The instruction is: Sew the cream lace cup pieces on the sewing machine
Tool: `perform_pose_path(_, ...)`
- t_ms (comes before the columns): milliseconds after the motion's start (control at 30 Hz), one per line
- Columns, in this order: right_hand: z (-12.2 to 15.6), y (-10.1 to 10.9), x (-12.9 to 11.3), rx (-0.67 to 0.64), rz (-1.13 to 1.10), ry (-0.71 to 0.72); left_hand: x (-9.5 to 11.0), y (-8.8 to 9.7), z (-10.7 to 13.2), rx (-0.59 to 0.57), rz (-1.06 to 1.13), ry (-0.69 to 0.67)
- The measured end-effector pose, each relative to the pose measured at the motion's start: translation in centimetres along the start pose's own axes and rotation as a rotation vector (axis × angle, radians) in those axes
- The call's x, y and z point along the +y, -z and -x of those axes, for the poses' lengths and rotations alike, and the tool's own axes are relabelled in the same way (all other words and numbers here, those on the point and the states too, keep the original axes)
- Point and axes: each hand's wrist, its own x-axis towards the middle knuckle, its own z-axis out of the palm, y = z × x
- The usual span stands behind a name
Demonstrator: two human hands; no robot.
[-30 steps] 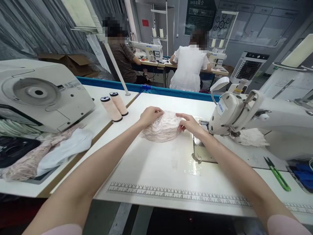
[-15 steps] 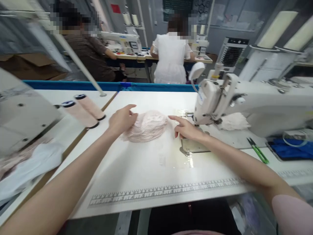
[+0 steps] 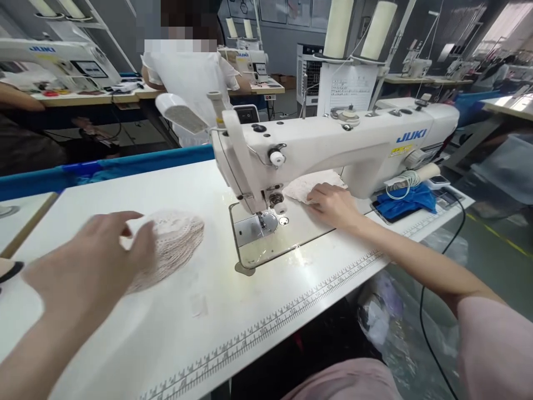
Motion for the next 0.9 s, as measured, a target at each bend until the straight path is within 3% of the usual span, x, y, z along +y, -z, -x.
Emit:
perform_pose_path(67,-0.9,-0.4,0.2,0.005,0.042,-0.028,3.3,-1.0,1.2,0.214,-0.251,-0.097)
perform_pose_path(133,-1.8,-0.8,0.0,-0.005,0.064,-0.044,5.7,-2.4,2.0,0.247,-0.294,-0.193)
perform_pose_path(233,-2.3,-1.0,-0.7,-0.042,0.066,-0.056,7.4,-4.3,2.7,0.24,-0.259,-0.331)
perform_pose_path(333,-1.8,-0.3,-1.8,-0.137,0.009,-0.032,7.8,-5.2,3.2,0.161,-0.139,-0.341)
perform_pose_path(467,0.1,0.9,-5.3,-0.412,-0.167,0.088,8.1,-5.6,3.8,-0.099,0.018,-0.279)
perform_pose_path(600,1.5,1.1,-9.6,-0.787,-0.641,0.152,8.0,-6.1,4.1,-0.207,0.138,-0.272)
perform_pose_path(667,1.7,0.9,-11.0,-0.85,-0.787,0.135,7.8,-6.4,4.2,-0.212,0.157,-0.312)
perform_pose_path(733,1.9,0.9,-11.4,-0.793,-0.825,0.136,7.6,-6.8,4.4,-0.213,0.164,-0.353)
perform_pose_path(800,2.9,1.5,-11.0,-0.639,-0.817,0.154,7.5,-7.1,4.6,-0.208,0.202,-0.379)
perform_pose_path(900,7.1,3.6,-9.3,-0.381,-0.717,0.175,7.7,-7.3,4.9,-0.204,0.315,-0.394)
